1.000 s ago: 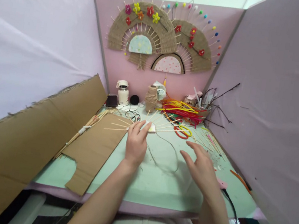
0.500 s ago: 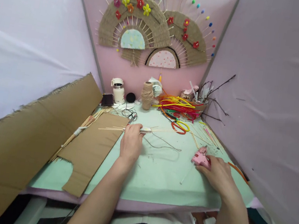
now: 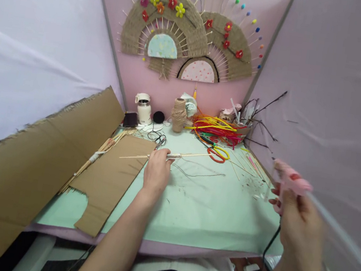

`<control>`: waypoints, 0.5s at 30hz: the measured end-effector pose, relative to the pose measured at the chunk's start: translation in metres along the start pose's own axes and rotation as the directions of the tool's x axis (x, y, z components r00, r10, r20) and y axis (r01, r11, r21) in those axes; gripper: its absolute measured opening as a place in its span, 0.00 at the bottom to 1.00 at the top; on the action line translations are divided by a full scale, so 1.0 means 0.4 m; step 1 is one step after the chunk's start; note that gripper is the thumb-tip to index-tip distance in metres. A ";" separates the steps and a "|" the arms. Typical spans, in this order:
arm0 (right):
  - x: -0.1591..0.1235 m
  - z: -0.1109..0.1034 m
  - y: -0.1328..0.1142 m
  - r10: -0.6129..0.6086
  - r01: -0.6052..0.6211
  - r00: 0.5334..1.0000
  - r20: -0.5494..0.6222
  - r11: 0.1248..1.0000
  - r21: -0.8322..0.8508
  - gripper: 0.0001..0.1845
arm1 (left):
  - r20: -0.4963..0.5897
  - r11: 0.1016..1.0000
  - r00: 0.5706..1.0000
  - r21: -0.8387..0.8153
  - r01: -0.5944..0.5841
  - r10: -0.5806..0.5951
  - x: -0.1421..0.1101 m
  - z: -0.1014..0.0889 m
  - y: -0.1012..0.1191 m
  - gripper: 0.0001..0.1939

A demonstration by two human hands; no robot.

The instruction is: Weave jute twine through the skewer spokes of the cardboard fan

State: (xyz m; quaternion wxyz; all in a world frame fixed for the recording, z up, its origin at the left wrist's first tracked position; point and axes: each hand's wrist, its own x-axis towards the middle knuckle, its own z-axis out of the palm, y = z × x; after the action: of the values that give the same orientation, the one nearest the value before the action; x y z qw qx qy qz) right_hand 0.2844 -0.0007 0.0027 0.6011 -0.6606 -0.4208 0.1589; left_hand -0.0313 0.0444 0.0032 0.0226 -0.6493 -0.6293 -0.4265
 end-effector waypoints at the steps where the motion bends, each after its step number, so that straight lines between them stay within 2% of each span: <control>1: -0.008 0.001 -0.013 0.019 -0.011 0.997 -0.081 0.995 0.099 0.25 | -0.010 1.000 1.000 -0.002 -0.004 0.004 0.000 0.001 -0.001 0.06; 4: -0.029 0.006 -0.038 0.052 0.021 0.967 -0.248 0.960 0.281 0.23 | -0.017 1.000 1.000 -0.002 -0.006 0.006 0.000 0.002 -0.002 0.06; 6: -0.044 0.011 -0.045 0.084 0.003 0.967 -0.239 0.940 0.342 0.20 | -0.009 1.000 1.000 -0.001 -0.004 0.004 0.000 0.002 -0.001 0.07; 8: -0.064 0.019 -0.047 0.100 -0.052 0.989 -0.105 0.921 0.387 0.18 | -0.001 1.000 1.000 0.001 -0.003 0.003 0.000 0.001 0.002 0.07; 10: -0.091 0.034 -0.048 0.064 -0.105 0.991 0.115 0.911 0.398 0.20 | -0.002 1.000 1.000 0.002 -0.012 0.012 -0.001 0.002 0.004 0.07; 12: -0.120 0.054 -0.050 0.011 -0.137 0.949 0.316 0.915 0.380 0.22 | -0.018 1.000 0.999 0.001 -0.031 0.031 -0.003 0.002 0.005 0.07; 15: -0.163 0.088 -0.059 -0.040 -0.158 0.867 0.496 0.923 0.352 0.22 | -0.040 0.999 0.998 -0.001 -0.053 0.053 -0.006 0.003 0.006 0.08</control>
State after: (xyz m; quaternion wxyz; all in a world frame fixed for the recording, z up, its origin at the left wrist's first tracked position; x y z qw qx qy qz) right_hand 0.2116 -0.0280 -0.0030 0.5847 -0.4810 -0.5006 0.4197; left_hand -0.0283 0.0427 0.0024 0.0455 -0.6572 -0.6108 -0.4392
